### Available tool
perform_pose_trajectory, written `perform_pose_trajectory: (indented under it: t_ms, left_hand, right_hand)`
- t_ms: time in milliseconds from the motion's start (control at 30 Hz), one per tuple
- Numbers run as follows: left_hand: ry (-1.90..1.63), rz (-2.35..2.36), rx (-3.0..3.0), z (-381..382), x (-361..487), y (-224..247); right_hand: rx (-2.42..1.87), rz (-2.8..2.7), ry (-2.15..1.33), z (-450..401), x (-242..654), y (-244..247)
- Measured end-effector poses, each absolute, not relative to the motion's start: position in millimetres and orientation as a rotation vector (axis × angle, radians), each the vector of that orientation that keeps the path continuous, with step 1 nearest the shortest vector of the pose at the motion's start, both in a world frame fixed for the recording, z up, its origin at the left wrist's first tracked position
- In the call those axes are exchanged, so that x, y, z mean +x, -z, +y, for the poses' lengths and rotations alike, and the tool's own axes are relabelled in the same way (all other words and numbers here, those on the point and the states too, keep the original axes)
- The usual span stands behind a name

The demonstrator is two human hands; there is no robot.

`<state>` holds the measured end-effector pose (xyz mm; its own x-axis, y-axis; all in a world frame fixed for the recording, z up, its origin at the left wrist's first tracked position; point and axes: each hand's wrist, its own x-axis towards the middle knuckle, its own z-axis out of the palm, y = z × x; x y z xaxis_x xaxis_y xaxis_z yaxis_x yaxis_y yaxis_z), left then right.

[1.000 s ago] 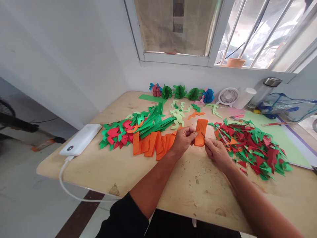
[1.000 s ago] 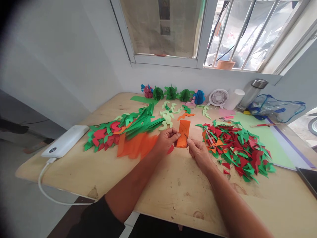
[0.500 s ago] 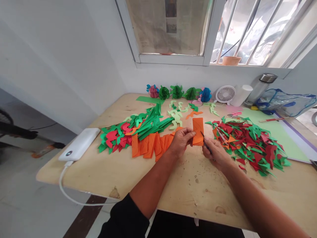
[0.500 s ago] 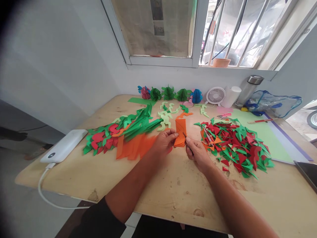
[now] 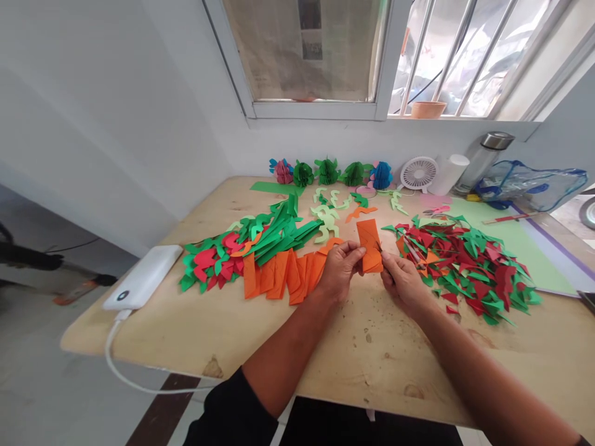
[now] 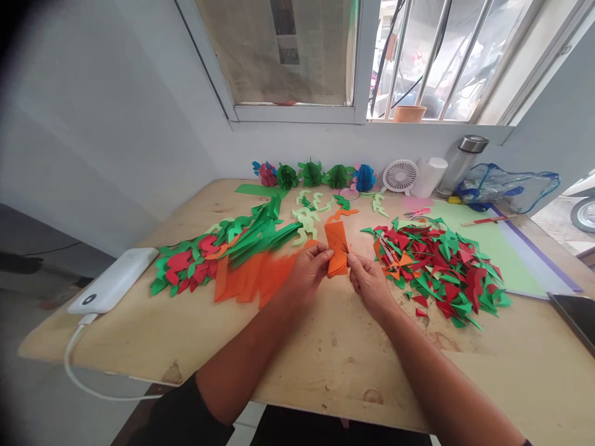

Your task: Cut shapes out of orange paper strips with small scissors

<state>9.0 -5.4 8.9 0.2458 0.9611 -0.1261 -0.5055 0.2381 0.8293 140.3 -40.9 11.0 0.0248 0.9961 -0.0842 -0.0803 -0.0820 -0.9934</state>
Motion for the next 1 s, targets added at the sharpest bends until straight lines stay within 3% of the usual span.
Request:
perform_pose_trajectory:
  t_ms: [600,1000]
  left_hand:
    - [-1.081,0.651,0.481,-11,7,-17]
    - [-1.131,0.665,0.515,-13,9,-20]
  right_hand:
    - [-0.997,-1.038,-1.476,-43,142,-12]
    - [-1.040,-1.173,-1.310,-41,145,-2]
